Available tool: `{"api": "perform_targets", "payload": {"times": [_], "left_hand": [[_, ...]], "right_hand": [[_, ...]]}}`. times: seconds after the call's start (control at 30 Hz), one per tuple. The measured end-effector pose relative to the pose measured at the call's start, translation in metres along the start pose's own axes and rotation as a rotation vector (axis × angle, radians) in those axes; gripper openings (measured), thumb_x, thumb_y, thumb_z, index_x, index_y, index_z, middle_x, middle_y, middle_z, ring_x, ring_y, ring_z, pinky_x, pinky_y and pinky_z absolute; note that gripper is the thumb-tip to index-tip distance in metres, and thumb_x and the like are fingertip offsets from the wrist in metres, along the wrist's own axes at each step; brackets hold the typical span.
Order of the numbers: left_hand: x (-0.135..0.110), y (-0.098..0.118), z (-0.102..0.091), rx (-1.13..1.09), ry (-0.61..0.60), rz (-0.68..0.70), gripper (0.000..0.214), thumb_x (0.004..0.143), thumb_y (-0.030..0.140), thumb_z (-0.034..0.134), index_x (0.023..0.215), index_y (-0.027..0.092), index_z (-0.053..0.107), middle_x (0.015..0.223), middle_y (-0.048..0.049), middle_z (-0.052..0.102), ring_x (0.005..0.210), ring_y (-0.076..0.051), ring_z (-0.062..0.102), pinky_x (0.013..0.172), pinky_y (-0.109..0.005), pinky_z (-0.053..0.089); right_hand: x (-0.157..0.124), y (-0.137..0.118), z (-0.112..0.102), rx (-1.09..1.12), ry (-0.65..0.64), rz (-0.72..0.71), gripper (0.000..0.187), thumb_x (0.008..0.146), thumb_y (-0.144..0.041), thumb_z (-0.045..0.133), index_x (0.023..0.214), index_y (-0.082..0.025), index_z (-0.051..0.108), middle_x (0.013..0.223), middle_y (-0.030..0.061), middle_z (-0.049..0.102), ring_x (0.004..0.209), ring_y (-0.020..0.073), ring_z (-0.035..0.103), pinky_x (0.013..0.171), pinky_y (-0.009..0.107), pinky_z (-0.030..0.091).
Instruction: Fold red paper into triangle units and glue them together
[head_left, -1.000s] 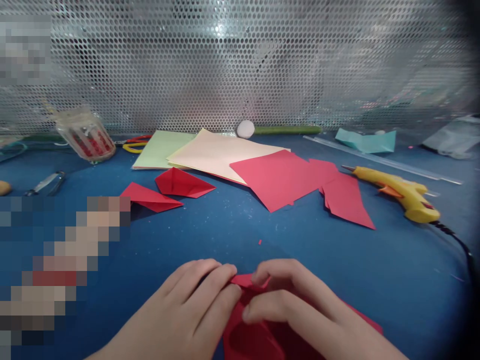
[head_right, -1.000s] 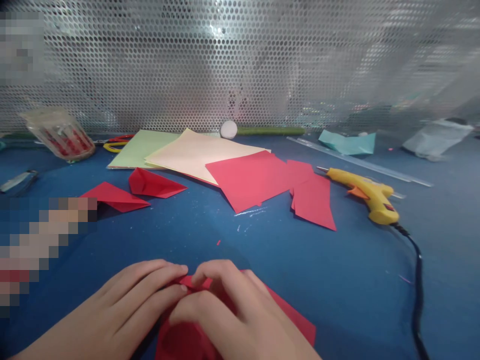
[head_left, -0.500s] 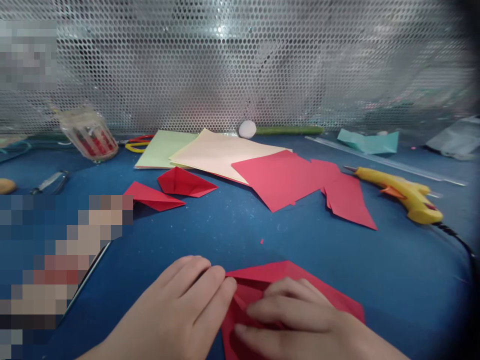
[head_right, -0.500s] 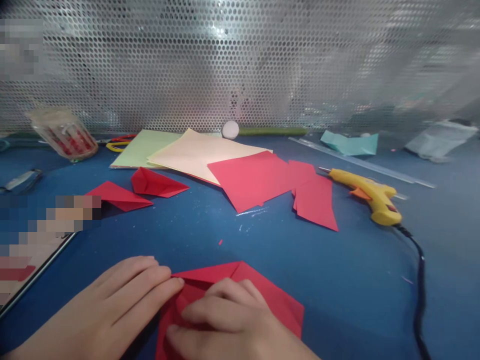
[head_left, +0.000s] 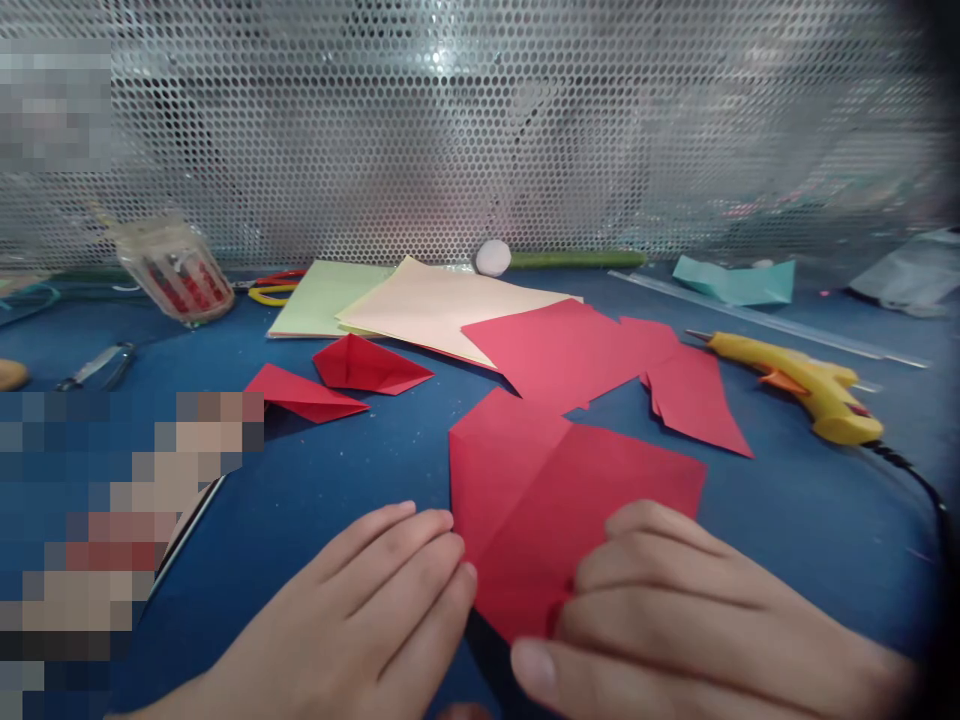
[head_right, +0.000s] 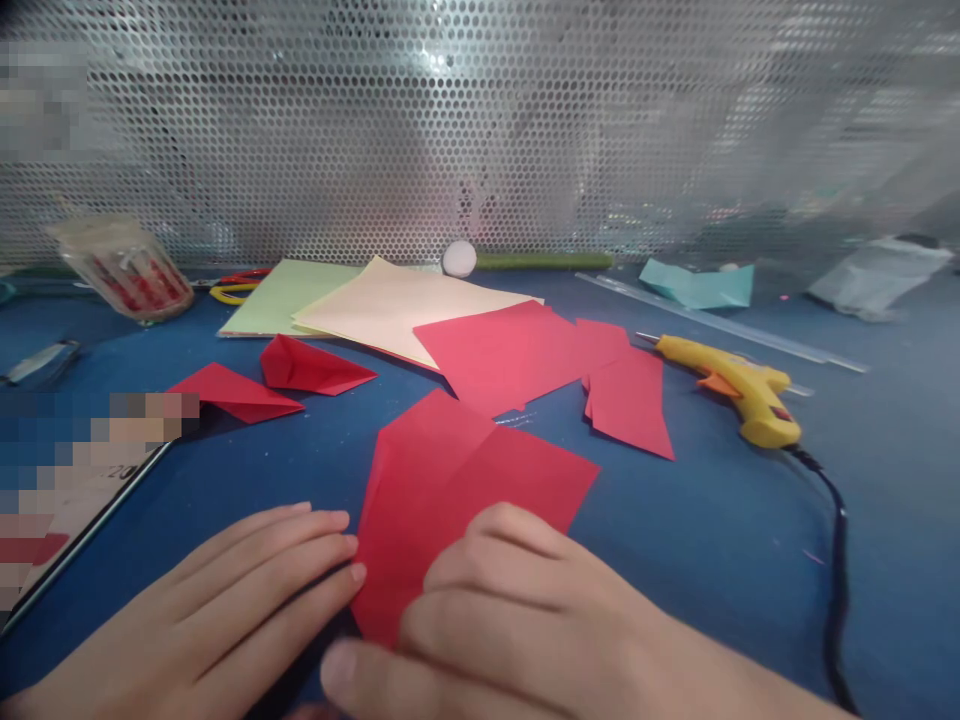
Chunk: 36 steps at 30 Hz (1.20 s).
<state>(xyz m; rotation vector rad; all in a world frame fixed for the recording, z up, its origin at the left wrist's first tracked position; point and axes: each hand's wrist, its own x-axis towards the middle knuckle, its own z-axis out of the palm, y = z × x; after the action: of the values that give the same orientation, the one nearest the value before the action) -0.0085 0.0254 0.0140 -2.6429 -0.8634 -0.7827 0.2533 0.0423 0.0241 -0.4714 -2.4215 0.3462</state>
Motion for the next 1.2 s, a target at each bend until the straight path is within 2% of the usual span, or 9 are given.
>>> {"api": "perform_targets", "payload": {"times": [0.1,0.23,0.33,0.47,0.6,0.67,0.8,1.0,1.2], "left_hand": [[0.001,0.0,0.007,-0.021,0.038,0.001,0.043,0.114,0.036,0.035,0.102,0.018,0.073,0.106,0.0,0.079,0.114,-0.012,0.068,0.121,-0.024,0.027],[0.003,-0.001,0.009,-0.002,0.171,0.115,0.037,0.113,0.026,0.038,0.095,0.021,0.07,0.092,0.0046,0.079,0.104,-0.009,0.07,0.119,-0.024,0.033],[0.006,-0.001,0.007,-0.028,0.052,0.14,0.033,0.112,0.023,0.041,0.097,0.02,0.07,0.096,0.0044,0.079,0.107,-0.01,0.071,0.12,-0.027,0.032],[0.005,0.001,0.004,-0.055,-0.015,0.119,0.033,0.112,0.024,0.041,0.101,0.019,0.072,0.104,0.0022,0.079,0.111,-0.011,0.069,0.121,-0.028,0.03],[-0.001,0.004,0.002,0.039,-0.105,0.134,0.02,0.103,0.034,0.061,0.114,0.022,0.072,0.115,-0.0033,0.077,0.116,-0.02,0.068,0.115,-0.036,0.044],[-0.006,0.006,0.002,0.092,-0.139,0.126,0.028,0.097,0.04,0.068,0.119,0.023,0.072,0.116,-0.006,0.076,0.114,-0.024,0.069,0.109,-0.039,0.05],[-0.014,0.01,0.005,0.136,-0.162,0.115,0.036,0.094,0.045,0.069,0.122,0.023,0.07,0.119,-0.0077,0.075,0.113,-0.026,0.069,0.105,-0.039,0.053],[-0.013,0.01,0.008,0.141,-0.161,0.113,0.039,0.094,0.048,0.068,0.124,0.024,0.07,0.119,-0.0079,0.075,0.113,-0.026,0.069,0.104,-0.038,0.054],[-0.019,0.009,0.01,0.146,-0.178,0.106,0.038,0.094,0.047,0.068,0.125,0.024,0.07,0.117,-0.0073,0.075,0.113,-0.026,0.069,0.101,-0.036,0.055]], "right_hand": [[-0.013,0.004,0.005,-0.05,-0.059,-0.063,0.031,0.099,-0.02,0.063,0.129,-0.027,0.069,0.085,-0.0007,0.077,0.081,0.0155,0.074,0.091,0.023,0.057],[-0.024,0.006,0.003,-0.059,-0.018,0.051,0.033,0.092,-0.021,0.072,0.124,-0.029,0.072,0.084,0.0015,0.076,0.078,0.0182,0.073,0.083,0.022,0.059],[-0.018,0.012,-0.012,0.008,-0.113,0.072,0.037,0.093,-0.023,0.07,0.129,-0.029,0.068,0.088,0.0012,0.075,0.075,0.0162,0.071,0.082,0.023,0.058],[-0.006,0.022,-0.026,0.099,-0.092,0.233,0.027,0.094,-0.023,0.07,0.119,-0.031,0.072,0.088,0.0,0.074,0.073,0.0127,0.067,0.076,0.017,0.057],[0.0,0.027,-0.024,0.206,-0.196,0.309,0.018,0.099,-0.022,0.062,0.11,-0.025,0.075,0.097,0.0047,0.075,0.081,0.0141,0.072,0.074,0.016,0.059],[0.002,0.03,-0.021,0.19,-0.238,0.248,0.015,0.1,-0.019,0.058,0.101,-0.022,0.073,0.098,0.006,0.075,0.085,0.0143,0.072,0.075,0.017,0.059],[0.007,0.038,-0.017,0.184,-0.214,0.017,0.031,0.101,-0.005,0.046,0.077,-0.02,0.059,0.103,0.006,0.076,0.099,0.0144,0.066,0.085,0.023,0.056],[0.012,0.038,-0.023,0.131,-0.318,0.03,0.037,0.099,0.0,0.042,0.117,-0.02,0.068,0.109,0.0075,0.074,0.106,0.0156,0.065,0.095,0.029,0.053],[0.012,0.035,-0.03,0.079,-0.403,0.064,0.039,0.091,0.0,0.051,0.112,-0.024,0.075,0.113,0.0078,0.072,0.104,0.0152,0.066,0.095,0.03,0.049]]}}
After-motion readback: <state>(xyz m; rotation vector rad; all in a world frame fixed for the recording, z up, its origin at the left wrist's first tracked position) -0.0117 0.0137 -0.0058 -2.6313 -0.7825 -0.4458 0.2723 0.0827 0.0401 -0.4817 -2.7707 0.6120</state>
